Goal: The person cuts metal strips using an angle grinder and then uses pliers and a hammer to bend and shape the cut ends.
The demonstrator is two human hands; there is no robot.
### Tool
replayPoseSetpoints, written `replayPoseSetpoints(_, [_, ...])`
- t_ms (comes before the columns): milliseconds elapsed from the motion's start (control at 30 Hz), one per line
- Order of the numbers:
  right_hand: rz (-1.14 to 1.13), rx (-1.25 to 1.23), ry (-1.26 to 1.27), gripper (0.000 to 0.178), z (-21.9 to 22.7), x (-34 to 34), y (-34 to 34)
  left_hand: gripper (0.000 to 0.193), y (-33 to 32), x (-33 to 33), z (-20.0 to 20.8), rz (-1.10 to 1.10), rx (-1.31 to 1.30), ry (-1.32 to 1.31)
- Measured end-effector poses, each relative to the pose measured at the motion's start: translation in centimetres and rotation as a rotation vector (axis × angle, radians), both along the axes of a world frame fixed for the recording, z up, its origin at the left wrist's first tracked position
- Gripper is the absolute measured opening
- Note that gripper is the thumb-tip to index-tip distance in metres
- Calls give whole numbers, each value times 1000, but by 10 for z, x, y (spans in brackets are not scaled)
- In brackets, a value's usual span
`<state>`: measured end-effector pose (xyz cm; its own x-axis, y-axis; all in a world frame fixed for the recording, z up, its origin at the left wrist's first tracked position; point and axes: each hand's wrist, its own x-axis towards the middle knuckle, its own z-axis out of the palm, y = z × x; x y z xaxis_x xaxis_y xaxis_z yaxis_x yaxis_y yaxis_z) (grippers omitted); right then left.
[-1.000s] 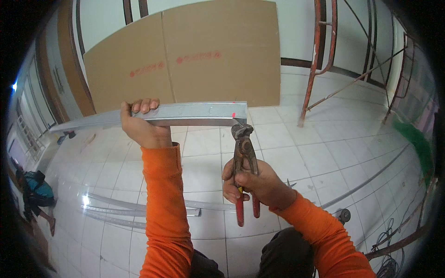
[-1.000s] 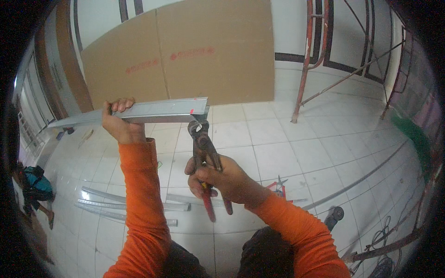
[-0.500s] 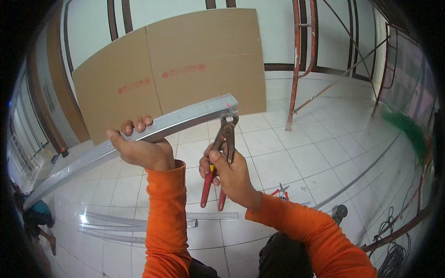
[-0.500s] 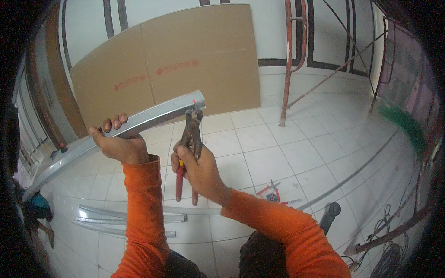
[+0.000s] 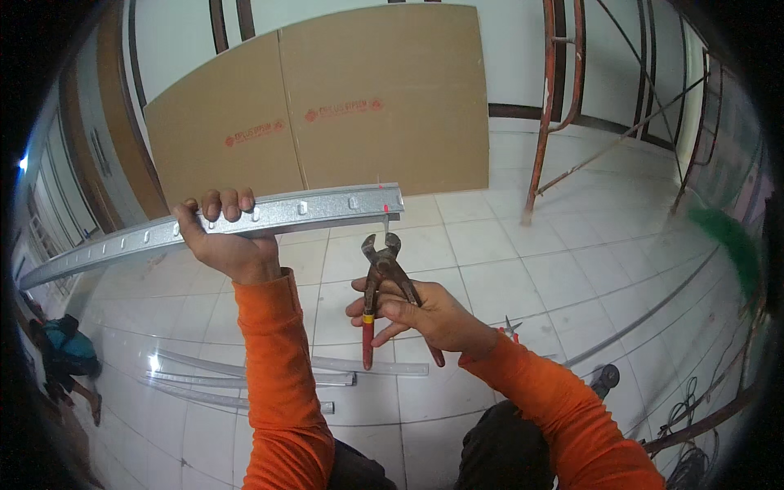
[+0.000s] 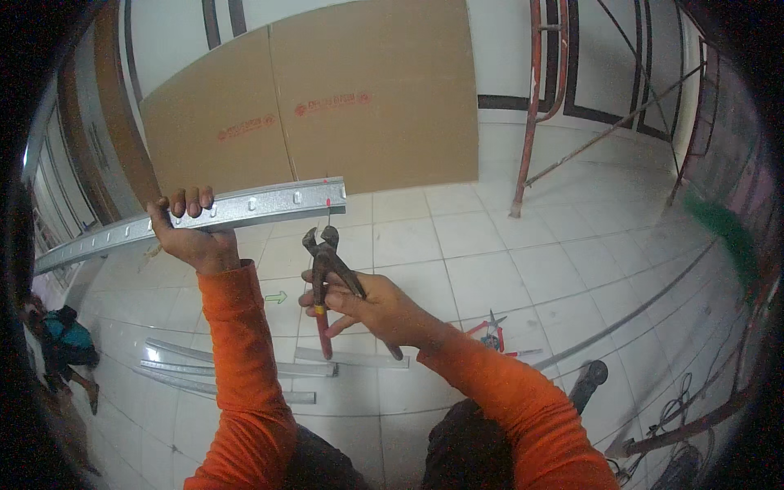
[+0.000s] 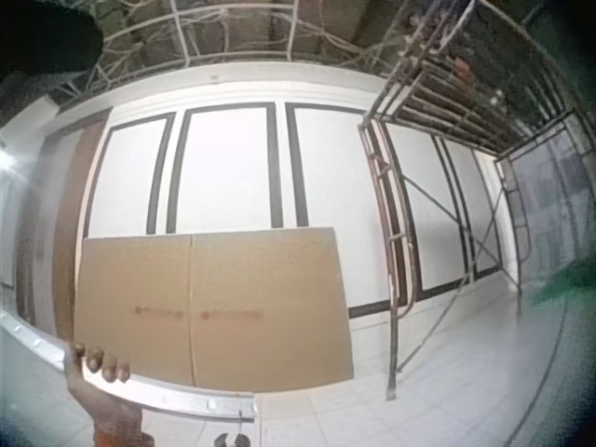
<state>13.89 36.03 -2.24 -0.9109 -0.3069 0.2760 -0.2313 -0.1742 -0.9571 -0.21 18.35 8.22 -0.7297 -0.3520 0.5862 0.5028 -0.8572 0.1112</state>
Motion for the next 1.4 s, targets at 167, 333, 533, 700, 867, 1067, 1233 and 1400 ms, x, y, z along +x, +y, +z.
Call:
replayPoseSetpoints(167, [-48, -68, 99, 54, -4, -5, -3, 19, 0, -3, -2, 4, 5, -7])
replayPoseSetpoints(333, [-41, -62, 153, 52, -5, -7, 2, 21, 1, -3, -1, -10, 29, -57])
replayPoseSetpoints(533, [-67, -90, 159, 44, -1, -6, 1, 23, -6, -9, -4, -49, 0, -16])
replayPoseSetpoints(700, [-166, 47, 35, 27, 1, 2, 5, 24, -14, -17, -6, -167, -38, -31])
replayPoseSetpoints(867, [-98, 87, 17, 31, -8, 1, 4, 24, -19, -24, -9, -222, -36, 1])
replayPoseSetpoints(1067, [-118, -22, 29, 39, -30, -11, -3, 20, 31, -31, -25, -21, -64, -211])
replayPoseSetpoints(1233, [-102, -129, 12, 53, -39, -9, -7, 25, 27, -28, -22, 62, 4, -239])
replayPoseSetpoints(1400, [-98, -190, -26, 54, -17, -1, 1, 24, 10, -12, -10, 50, 43, -210])
